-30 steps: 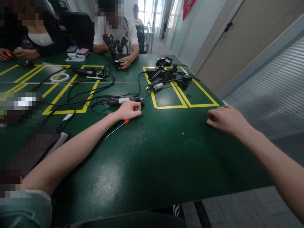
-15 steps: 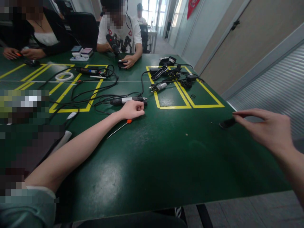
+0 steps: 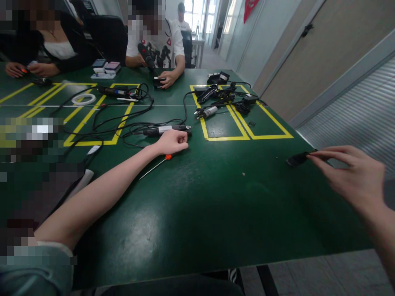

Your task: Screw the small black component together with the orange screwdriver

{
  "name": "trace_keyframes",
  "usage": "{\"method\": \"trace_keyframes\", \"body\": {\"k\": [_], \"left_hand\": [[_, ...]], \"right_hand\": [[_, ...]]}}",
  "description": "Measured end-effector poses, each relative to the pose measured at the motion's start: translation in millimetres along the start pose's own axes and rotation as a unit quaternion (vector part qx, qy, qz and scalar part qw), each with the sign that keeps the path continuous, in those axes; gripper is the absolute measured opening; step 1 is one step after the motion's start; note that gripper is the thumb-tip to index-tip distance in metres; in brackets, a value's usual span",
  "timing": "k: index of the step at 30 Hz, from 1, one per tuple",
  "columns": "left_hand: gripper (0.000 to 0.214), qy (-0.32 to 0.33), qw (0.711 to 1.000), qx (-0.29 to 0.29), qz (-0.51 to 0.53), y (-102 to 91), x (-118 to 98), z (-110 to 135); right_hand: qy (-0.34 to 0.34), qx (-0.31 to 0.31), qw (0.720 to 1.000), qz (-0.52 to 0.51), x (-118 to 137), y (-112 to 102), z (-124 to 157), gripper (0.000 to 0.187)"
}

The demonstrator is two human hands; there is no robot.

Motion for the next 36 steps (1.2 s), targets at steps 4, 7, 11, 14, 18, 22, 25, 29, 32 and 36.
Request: {"method": "trace_keyframes", "body": {"k": [4, 7, 11, 14, 18, 22, 25, 29, 32, 36], "left_hand": [[0.012, 0.001, 1.0, -0.001, 0.001, 0.0, -1, -1], [0.012, 0.0, 1.0, -0.003, -0.004, 0.2, 0, -1], [0.013, 0.003, 1.0, -0.003, -0.005, 0.0, 0, 0], [0.013, 0.004, 1.0, -0.003, -0.007, -0.5, -1, 0], [0.012, 0.002, 1.0, -0.002, -0.012, -1.0, -1, 0], [0.012, 0.002, 1.0, -0.002, -0.013, -1.2, -2, 0], [0.012, -0.001, 1.0, -0.002, -0.014, -1.2, -2, 0], [0.01, -0.002, 1.0, -0.001, -0.012, -1.2, -2, 0], [0.01, -0.003, 1.0, 0.001, -0.01, -1.2, -2, 0], [0.011, -0.002, 1.0, 0.001, -0.006, -1.8, -2, 1]], "right_hand": [[-0.029, 0.022, 0.999, 0.041, -13, 4, 4, 0.04], [-0.04, 0.007, 0.998, 0.051, -14, 5, 6, 0.04], [-0.049, 0.008, 0.998, 0.046, -16, 6, 9, 0.037], [-0.067, -0.007, 0.997, 0.041, -18, 6, 10, 0.036], [-0.075, 0.038, 0.996, 0.039, -22, 8, 13, 0.028], [-0.098, 0.0, 0.993, 0.067, -27, 13, 17, 0.031], [-0.099, -0.003, 0.993, 0.071, -28, 18, 19, 0.031], [-0.058, 0.007, 0.997, 0.058, -26, 22, 18, 0.026], [-0.05, 0.008, 0.997, 0.056, -25, 24, 17, 0.024], [-0.111, -0.009, 0.992, 0.057, -21, 25, 15, 0.026]]}}
Point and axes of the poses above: each hand's wrist, its own z-axis away from the middle knuckle, its own y-axis out of the palm, x = y × z, the point moved 2 cm from there along -z, towards the middle knuckle, and after that the axes turned 12 degrees about -z, right-handed, at the moved point
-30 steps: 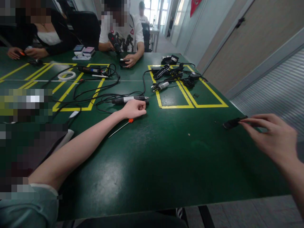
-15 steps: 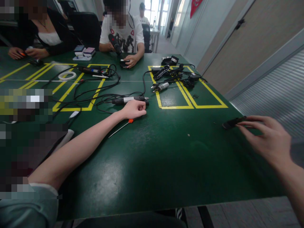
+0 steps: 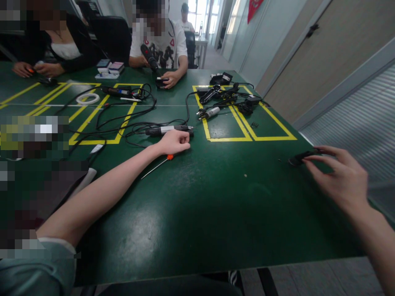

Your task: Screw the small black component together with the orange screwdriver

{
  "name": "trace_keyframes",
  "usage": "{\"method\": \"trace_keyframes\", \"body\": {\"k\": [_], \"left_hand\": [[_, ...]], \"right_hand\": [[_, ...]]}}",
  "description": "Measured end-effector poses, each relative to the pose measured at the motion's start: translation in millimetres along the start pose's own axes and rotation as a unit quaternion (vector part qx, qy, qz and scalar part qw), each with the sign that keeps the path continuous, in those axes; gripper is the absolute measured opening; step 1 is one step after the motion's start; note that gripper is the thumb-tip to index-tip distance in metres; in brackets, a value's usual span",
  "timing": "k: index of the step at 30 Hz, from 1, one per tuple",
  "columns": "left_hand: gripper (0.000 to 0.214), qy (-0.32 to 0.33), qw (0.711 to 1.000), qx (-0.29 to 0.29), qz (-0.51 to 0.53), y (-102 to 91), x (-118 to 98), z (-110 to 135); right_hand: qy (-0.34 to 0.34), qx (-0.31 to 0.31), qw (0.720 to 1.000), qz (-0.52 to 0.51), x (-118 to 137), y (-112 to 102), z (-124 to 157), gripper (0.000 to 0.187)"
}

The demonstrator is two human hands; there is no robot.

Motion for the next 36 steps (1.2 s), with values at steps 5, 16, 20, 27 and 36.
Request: {"method": "trace_keyframes", "body": {"k": [5, 16, 20, 27, 36], "left_hand": [[0.013, -0.001, 1.0, 0.003, 0.0, -0.9, -1, 0], [0.012, 0.001, 1.0, 0.0, -0.001, -0.2, -1, 0], [0.013, 0.002, 1.0, -0.001, 0.002, 0.8, 1, 0], [0.013, 0.001, 1.0, -0.002, 0.004, 0.7, 1, 0], [0.014, 0.003, 1.0, -0.003, 0.004, -0.1, 0, 0]], "right_hand": [[-0.05, -0.001, 0.998, 0.028, 7, -2, -2, 0.03], [0.001, -0.042, 0.999, 0.019, 1, 9, 6, 0.03], [-0.042, -0.087, 0.995, -0.001, -1, 13, 7, 0.029], [-0.051, -0.055, 0.997, -0.013, 0, 8, 6, 0.02], [-0.014, -0.079, 0.997, -0.019, 1, 14, 7, 0.026]]}}
Point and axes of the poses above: each hand's wrist, its own z-axis away from the middle knuckle, its own y-axis out of the palm, x = y × z, the point moved 2 cm from there along -z, towards the middle knuckle, and after that the axes turned 12 degrees about -z, right-handed, at the moved point
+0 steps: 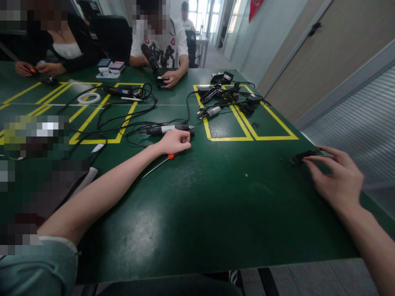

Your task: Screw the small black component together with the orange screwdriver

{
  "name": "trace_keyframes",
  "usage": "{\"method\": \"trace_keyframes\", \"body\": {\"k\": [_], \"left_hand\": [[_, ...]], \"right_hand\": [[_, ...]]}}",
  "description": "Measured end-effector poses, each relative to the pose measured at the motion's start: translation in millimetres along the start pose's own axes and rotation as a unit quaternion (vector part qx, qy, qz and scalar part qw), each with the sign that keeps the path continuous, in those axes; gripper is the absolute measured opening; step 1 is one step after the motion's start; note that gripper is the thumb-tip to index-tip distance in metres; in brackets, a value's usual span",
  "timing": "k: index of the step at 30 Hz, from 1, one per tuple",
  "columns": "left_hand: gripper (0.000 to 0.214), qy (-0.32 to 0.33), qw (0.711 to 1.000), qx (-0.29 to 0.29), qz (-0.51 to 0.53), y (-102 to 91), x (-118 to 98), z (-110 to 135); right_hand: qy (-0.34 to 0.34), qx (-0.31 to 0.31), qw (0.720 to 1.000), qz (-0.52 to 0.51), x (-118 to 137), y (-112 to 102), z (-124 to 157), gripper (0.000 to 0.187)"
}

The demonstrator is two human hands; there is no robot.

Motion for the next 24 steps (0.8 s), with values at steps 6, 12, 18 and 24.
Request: {"method": "trace_keyframes", "body": {"k": [6, 12, 18, 24], "left_hand": [[0.012, -0.001, 1.0, -0.003, -0.004, 0.7, 0, 0], [0.012, -0.003, 1.0, -0.001, -0.003, 0.9, 0, 0], [0.011, -0.004, 1.0, 0.001, 0.0, 0.5, 0, 0], [0.012, -0.003, 1.0, -0.003, 0.002, 1.4, 1, 0]], "right_hand": [[0.016, 0.015, 0.999, -0.038, -3, -4, 2, 0.022], [0.065, 0.007, 0.996, -0.068, -4, -1, -2, 0.021], [0.087, -0.003, 0.996, -0.034, -5, 4, -4, 0.019], [0.061, -0.029, 0.997, -0.04, -12, 4, -1, 0.025]]}}
Point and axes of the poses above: each hand's wrist, its own z-axis away from the middle knuckle, its own y-axis out of the palm, x = y × z, the point moved 2 cm from there along -z, towards the middle knuckle, and after that the axes turned 12 degrees about -z, right-handed, at the moved point
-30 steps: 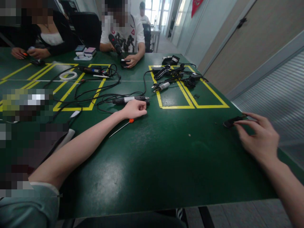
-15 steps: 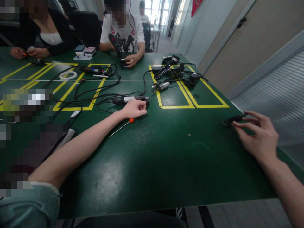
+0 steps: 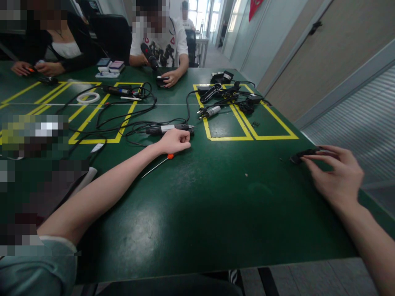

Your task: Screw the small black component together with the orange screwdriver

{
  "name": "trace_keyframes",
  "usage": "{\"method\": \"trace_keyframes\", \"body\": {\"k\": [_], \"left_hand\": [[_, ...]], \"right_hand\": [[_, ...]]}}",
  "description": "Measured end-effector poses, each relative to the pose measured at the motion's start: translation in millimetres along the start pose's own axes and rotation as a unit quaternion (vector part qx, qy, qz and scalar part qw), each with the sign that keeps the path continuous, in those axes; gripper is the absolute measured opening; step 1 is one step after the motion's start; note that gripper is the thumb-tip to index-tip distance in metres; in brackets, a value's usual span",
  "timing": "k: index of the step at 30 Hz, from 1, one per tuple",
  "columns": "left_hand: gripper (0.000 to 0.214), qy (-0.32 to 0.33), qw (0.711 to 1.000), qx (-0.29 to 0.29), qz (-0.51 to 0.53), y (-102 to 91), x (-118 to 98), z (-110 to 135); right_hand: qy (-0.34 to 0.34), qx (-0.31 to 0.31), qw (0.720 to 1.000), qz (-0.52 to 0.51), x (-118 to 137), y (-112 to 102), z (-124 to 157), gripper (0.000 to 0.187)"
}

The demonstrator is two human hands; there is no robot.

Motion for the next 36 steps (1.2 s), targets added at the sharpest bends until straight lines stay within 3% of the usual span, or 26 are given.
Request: {"method": "trace_keyframes", "body": {"k": [9, 15, 19, 22, 25, 30, 36], "left_hand": [[0.011, 0.002, 1.0, 0.005, -0.001, -1.3, -1, 0], [0.011, 0.001, 1.0, 0.005, -0.006, -1.5, -1, 0], [0.011, -0.002, 1.0, 0.007, -0.005, -1.9, -2, 1], [0.012, -0.001, 1.0, 0.007, 0.0, -1.8, -2, 1], [0.012, 0.001, 1.0, 0.005, -0.001, -1.4, -1, 1], [0.013, 0.0, 1.0, 0.006, 0.0, -1.7, -1, 0], [0.013, 0.003, 1.0, 0.006, -0.002, -1.9, -1, 0]], "right_hand": [[0.152, 0.022, 0.988, -0.027, 11, -3, -8, 0.021], [0.117, 0.041, 0.992, -0.02, 17, 0, -9, 0.028], [0.127, 0.013, 0.992, -0.023, 26, 3, -11, 0.037], [0.237, -0.024, 0.971, -0.028, 33, 4, -17, 0.051], [0.375, -0.027, 0.926, -0.042, 36, 7, -23, 0.063], [0.405, 0.045, 0.913, 0.004, 41, 11, -33, 0.031], [0.419, 0.078, 0.903, -0.058, 45, 3, -35, 0.028]]}}
Point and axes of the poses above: each hand's wrist, its own z-axis away from the middle knuckle, its own y-axis out of the palm, x = y × z, the point moved 2 cm from there along -z, towards the middle knuckle, and after that the axes turned 12 degrees about -z, right-handed, at the moved point
